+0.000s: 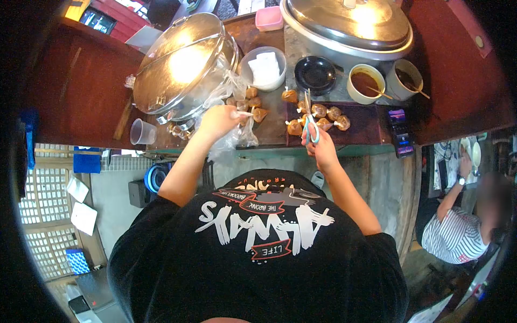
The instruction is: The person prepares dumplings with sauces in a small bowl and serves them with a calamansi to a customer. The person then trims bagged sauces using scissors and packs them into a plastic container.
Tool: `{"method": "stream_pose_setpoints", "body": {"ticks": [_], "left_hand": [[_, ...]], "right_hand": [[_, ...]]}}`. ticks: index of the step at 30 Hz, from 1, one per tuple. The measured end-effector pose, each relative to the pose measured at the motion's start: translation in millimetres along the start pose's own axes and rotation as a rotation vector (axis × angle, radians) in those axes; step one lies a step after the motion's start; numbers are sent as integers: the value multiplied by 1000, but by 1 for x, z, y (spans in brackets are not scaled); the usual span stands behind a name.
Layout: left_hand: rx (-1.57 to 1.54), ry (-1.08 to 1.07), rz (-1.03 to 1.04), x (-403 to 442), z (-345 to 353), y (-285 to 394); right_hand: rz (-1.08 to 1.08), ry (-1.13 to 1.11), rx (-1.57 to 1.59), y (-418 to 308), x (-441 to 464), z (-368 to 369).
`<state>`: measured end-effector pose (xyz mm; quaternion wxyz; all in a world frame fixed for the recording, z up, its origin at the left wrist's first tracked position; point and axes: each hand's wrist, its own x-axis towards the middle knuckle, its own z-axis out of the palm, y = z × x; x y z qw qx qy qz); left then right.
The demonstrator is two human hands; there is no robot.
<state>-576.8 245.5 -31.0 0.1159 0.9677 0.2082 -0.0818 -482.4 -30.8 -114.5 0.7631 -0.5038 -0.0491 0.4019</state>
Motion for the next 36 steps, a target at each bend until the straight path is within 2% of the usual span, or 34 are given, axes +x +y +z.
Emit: {"method": "stream_pose_setpoints", "body": {"ticks": [6,9,14,19,23,31,36], "left_hand": [[188,148,108,9,50,-8],[224,117,158,18,52,-8],[117,111,180,24,31,21],[-109,110,255,28,23,48],[-131,1,257,37,32,53],[-118,23,240,40,48,42],[-145,22,227,36,47,46]], "right_hand": [[3,-36,-138,7,-8,10],[22,-73,-157,4,-14,17],[-21,-34,-140,-1,-23,17],[101,-90,-157,-2,-32,15],[219,-157,-231,7,-31,18],[328,-189,-283,24,-8,19],[305,-158,-276,33,11,23]]}}
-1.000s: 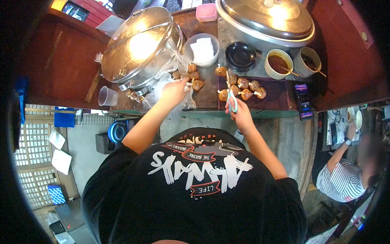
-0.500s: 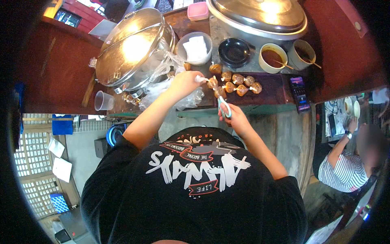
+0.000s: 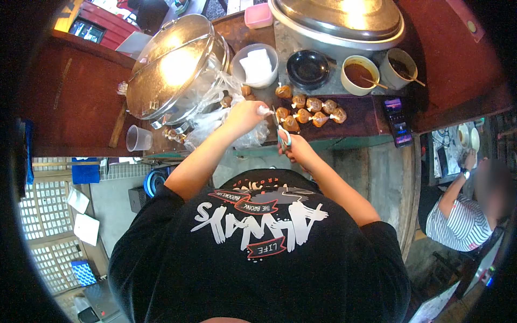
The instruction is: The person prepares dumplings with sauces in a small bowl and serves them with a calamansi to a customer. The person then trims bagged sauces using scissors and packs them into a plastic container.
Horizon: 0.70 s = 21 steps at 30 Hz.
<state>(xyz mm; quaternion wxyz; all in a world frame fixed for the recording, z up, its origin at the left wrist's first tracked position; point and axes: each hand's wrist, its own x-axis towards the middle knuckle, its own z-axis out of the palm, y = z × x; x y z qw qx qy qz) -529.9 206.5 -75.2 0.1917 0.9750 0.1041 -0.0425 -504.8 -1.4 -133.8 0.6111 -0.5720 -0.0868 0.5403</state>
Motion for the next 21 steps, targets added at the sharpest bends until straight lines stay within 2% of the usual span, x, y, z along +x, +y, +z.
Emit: {"method": "stream_pose_setpoints", "body": {"ticks": [10,13,17,20,21], "left_hand": [[-4,4,14,1,5,3],[-13,-19,-11,0,2,8],[-14,15,-7,-4,8,3],[-34,341,17,-17,7,-10],[-76,326,-42,-21,-3,-15]], "right_hand": [[-15,37,-28,-4,14,1],[-206,129,-42,-1,12,8],[-222,169,-20,2,14,3],[-243,186,24,-10,0,7],[-244,183,8,-2,3,-2]]}}
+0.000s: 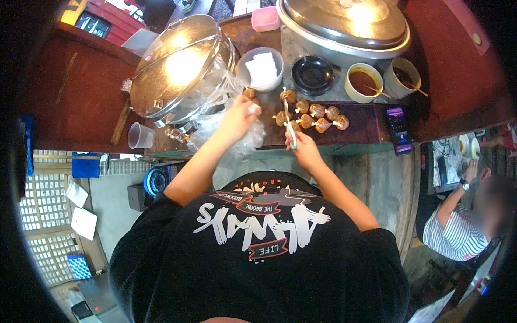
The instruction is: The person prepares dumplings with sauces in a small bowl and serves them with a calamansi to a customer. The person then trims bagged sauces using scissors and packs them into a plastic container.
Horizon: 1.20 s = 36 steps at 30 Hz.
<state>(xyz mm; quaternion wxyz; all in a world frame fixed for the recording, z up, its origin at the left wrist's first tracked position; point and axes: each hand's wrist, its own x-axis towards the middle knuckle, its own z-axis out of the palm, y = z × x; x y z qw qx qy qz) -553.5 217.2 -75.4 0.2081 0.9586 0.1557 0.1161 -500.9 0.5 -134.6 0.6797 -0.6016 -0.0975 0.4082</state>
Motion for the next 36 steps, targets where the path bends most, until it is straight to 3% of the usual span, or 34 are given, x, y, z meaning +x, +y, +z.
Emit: {"method": "stream_pose_setpoints", "body": {"ticks": [5,8,12,17,20,23,29,32,36], "left_hand": [[-43,77,-266,-12,-59,-12],[26,-28,-328,-22,-66,-10],[236,-217,-217,-26,-23,-18],[367,-123,-205,-6,17,-9],[365,-162,-231,3,34,-18],[377,-204,-106,2,22,-3],[174,-268,-26,-26,7,5],[128,-275,-118,-35,15,-8],[100,-258,-236,-42,14,-3]], "right_hand": [[56,2,63,-13,-18,-14],[29,-28,76,-18,-22,-19],[7,-87,4,-22,-22,-22],[1,-146,-26,-32,-24,-9],[29,-183,-36,-37,-25,-11],[60,-191,-52,-36,-28,-15],[222,-323,-156,-37,-37,-24],[288,-407,-225,-25,-29,-27],[224,-445,-305,8,-4,-26]]}}
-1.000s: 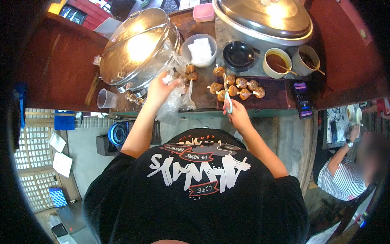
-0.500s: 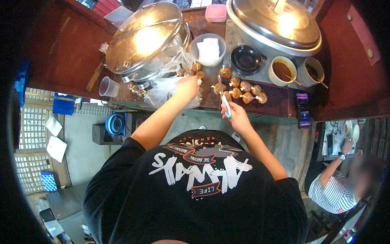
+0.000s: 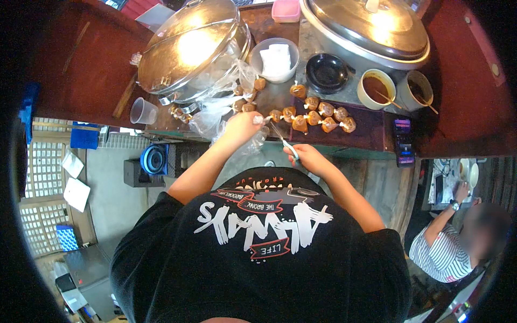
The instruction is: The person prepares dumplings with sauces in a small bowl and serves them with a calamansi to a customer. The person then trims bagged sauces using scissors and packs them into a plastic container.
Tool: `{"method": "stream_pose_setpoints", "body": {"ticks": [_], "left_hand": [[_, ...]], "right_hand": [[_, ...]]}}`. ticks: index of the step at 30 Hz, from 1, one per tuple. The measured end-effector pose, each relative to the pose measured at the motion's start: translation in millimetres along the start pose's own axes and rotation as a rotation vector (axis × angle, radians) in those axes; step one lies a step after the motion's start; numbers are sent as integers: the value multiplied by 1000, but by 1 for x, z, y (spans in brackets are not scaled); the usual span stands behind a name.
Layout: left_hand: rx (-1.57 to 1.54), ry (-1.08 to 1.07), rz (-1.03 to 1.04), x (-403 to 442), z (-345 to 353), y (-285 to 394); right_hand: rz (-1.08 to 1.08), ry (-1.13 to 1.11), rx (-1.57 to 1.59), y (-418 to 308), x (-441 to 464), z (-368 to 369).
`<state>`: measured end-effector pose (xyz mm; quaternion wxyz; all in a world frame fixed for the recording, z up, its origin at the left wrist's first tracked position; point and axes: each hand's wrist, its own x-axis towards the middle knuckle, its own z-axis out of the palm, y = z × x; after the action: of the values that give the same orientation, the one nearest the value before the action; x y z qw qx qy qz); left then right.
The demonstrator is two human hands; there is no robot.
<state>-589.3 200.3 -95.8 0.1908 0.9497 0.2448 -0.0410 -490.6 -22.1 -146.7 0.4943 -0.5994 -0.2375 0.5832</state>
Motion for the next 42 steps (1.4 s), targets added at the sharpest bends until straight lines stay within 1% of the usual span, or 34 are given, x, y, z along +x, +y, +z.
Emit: {"method": "stream_pose_setpoints", "body": {"ticks": [5,9,12,15,18,21,23,26,27,30,31,32,33,34,35,37,39,42], "left_hand": [[-38,15,-15,-4,2,0],[-7,36,38,-8,-3,6],[13,27,95,-6,3,2],[16,25,120,-8,4,5],[8,25,124,-8,6,3],[-37,30,111,-7,9,-1],[-81,51,100,-5,12,-5],[-249,120,-13,-12,-2,-8],[-526,-32,-111,-11,-6,-17],[-1451,-294,-302,-33,-4,-31],[-1492,-316,-241,-46,-1,-34],[-1614,-354,-290,-63,5,-29],[-1214,-441,-253,-68,15,-27],[-1056,-428,-178,-74,22,-27],[-897,-408,-108,-81,28,-28],[-1060,-200,109,-99,29,-24],[-1233,-170,88,-104,15,-13],[-1247,-32,254,-106,9,-12]], "right_hand": [[-37,34,-111,-6,20,3],[-29,52,-151,-11,31,6],[-31,66,-143,-14,35,8],[-90,102,-69,-2,45,12],[-117,149,-240,-2,43,9],[-99,186,-376,-6,42,7],[-136,179,-264,-5,41,9],[-148,142,-85,-15,29,14],[-145,126,-23,-22,23,15],[-145,124,82,-30,7,13],[-123,119,52,-31,4,8],[-120,122,78,-32,0,9],[-117,123,106,-39,-7,11],[-116,124,134,-44,-11,14],[-123,130,46,-37,-8,11],[-127,140,26,-32,-7,12],[-144,150,9,-26,-5,14],[-173,160,-7,-23,1,18]]}}
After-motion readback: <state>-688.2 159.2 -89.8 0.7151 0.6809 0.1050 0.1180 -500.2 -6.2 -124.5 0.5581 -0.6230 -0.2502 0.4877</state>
